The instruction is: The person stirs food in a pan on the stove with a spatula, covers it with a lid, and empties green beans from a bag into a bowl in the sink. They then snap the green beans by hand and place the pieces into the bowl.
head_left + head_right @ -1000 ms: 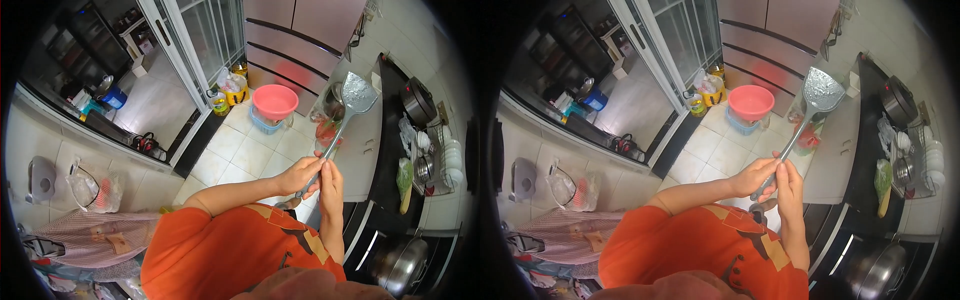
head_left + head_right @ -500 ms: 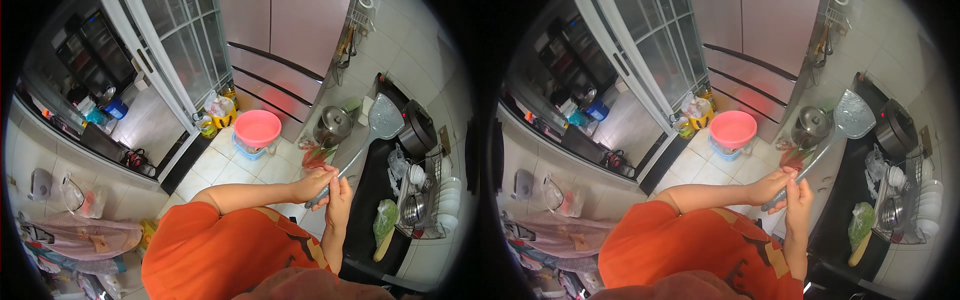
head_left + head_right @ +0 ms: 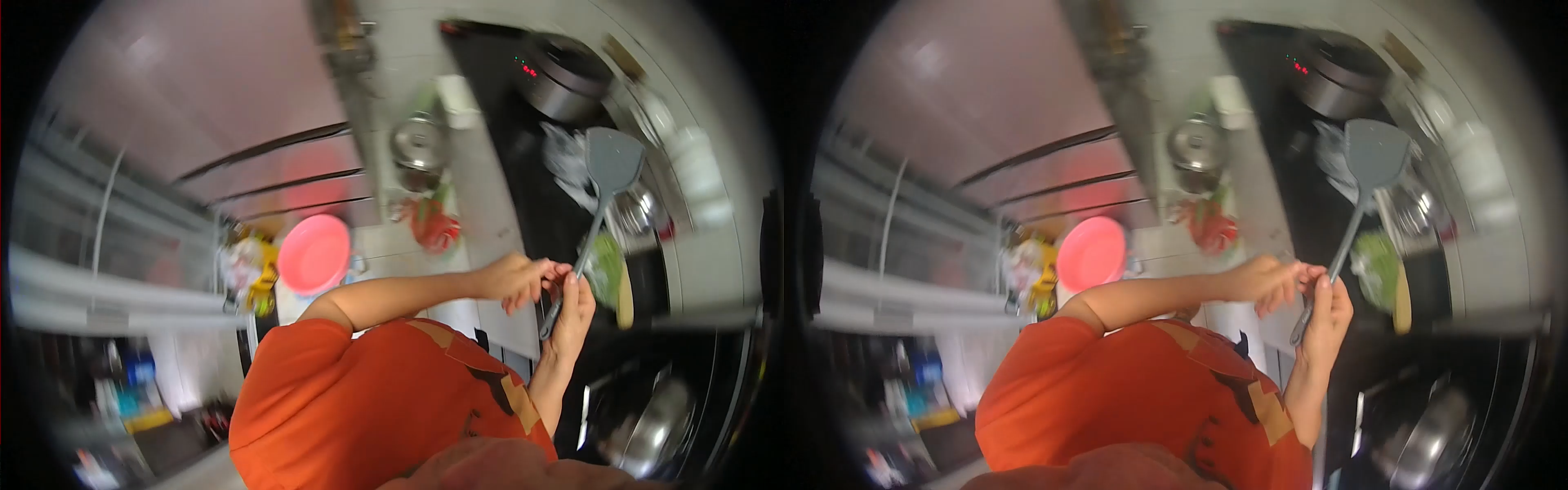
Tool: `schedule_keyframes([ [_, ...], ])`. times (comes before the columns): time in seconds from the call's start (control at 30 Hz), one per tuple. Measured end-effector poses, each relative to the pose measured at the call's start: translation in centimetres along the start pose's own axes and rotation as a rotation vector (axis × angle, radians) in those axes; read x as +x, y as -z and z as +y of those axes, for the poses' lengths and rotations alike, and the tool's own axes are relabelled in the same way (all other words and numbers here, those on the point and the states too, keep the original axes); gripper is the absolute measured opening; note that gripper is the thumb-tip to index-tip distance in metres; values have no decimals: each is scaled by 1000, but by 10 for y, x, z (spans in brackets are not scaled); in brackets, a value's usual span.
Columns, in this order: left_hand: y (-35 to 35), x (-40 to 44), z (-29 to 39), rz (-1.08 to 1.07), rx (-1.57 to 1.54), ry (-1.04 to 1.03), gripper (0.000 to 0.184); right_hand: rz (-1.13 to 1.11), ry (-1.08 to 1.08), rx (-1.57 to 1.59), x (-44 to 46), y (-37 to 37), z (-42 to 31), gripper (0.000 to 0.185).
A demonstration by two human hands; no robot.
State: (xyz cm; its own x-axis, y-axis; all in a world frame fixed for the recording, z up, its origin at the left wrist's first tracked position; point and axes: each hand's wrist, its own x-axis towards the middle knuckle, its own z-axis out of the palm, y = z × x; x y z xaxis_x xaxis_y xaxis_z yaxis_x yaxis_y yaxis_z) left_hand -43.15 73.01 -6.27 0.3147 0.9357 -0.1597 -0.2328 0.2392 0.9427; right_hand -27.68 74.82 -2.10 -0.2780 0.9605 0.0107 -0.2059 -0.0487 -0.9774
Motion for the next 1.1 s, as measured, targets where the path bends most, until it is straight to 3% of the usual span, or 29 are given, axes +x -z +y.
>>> schedule_keyframes([
  [0.23,10,121,-50,34,40,17,24,489,-39,17,-45,28,-12,28],
  [0.33,-12,162,-69,19,328,-69,42,621,-35,57,-81,46,-15,28],
  [0.4,-14,202,-100,168,949,-631,65,612,-19,153,-107,53,-16,28],
  [0.43,-21,213,-99,150,972,-560,81,634,-19,136,-117,54,-19,28],
  [0.57,-31,243,-104,48,1229,-502,83,670,-31,131,-155,54,-18,27],
  [0.67,-32,255,-113,-22,1330,-401,70,665,-64,152,-173,63,-9,27],
  [0.73,-32,254,-112,-18,1438,-410,48,687,-93,90,-183,64,-8,28],
  [0.77,-25,264,-124,-41,1435,-472,28,683,-102,90,-186,63,-9,29],
  [0.93,-32,262,-120,-133,1555,-559,21,743,-87,92,-184,45,-16,29],
  [1.07,-50,254,-96,-193,1286,-648,22,802,-54,157,-168,29,-14,27],
  [1.1,-58,251,-89,-200,1124,-571,24,844,-38,194,-163,25,-12,27],
])
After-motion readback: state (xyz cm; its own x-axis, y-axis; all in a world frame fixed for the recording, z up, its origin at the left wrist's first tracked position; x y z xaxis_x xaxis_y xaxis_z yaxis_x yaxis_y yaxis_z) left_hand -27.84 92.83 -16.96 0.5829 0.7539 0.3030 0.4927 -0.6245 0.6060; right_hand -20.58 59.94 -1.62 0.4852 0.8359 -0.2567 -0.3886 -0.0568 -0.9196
